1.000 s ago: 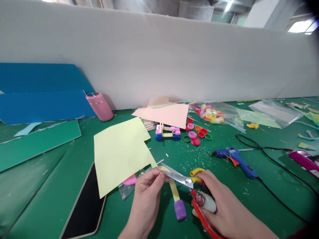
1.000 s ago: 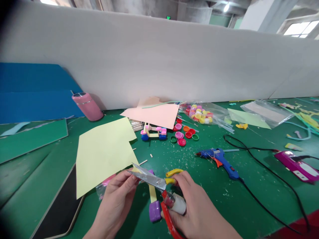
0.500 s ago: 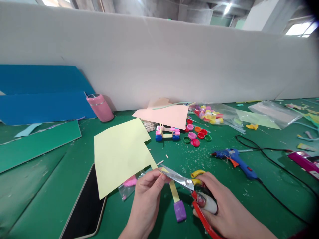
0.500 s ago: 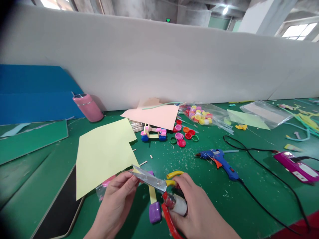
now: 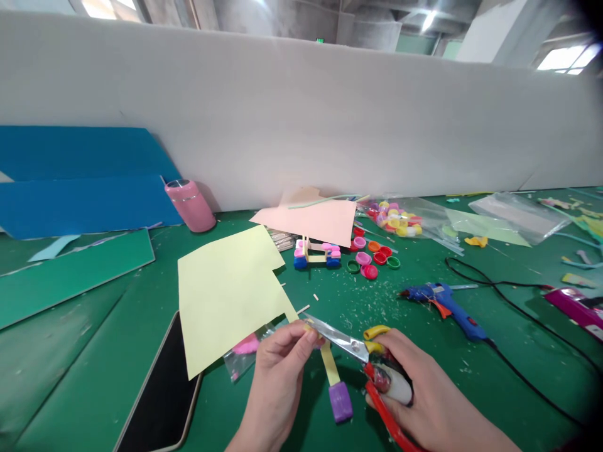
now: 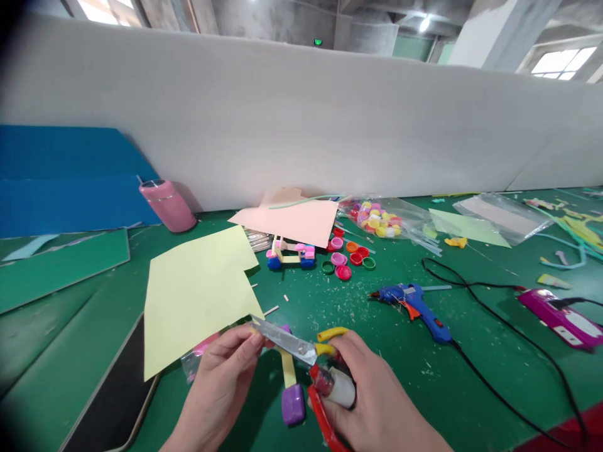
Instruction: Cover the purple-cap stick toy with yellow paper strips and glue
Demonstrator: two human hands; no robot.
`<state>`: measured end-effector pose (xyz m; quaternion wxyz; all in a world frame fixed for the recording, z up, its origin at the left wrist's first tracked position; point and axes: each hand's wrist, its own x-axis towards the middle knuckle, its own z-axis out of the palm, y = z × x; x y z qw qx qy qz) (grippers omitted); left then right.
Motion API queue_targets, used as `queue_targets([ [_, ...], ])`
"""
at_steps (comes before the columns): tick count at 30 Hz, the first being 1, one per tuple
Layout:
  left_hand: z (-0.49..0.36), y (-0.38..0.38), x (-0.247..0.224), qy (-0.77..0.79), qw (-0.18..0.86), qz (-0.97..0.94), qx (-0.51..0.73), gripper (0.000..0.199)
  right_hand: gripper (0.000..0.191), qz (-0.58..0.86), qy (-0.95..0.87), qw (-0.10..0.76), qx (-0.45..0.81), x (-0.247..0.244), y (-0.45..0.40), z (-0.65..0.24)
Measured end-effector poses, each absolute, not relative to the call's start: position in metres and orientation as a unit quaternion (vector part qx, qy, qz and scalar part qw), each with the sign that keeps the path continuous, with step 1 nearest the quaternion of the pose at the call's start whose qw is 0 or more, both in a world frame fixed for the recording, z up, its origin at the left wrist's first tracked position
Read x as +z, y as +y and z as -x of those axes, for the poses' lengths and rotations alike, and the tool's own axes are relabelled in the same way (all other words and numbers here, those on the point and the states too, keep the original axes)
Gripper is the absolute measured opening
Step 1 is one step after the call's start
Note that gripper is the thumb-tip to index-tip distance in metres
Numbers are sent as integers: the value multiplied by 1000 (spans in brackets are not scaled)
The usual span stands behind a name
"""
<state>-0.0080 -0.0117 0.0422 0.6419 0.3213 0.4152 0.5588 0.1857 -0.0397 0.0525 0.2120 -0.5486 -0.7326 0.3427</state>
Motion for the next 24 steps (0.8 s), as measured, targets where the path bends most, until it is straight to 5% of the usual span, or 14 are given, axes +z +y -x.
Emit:
queue_targets([
  [15,9,-13,39,466,624,-312,544,11,17,594,-698,262,302,41,-37,-194],
  [24,9,-12,38,484,579,-338,563,11,34,712,-676,138,131,9,-24,-245],
])
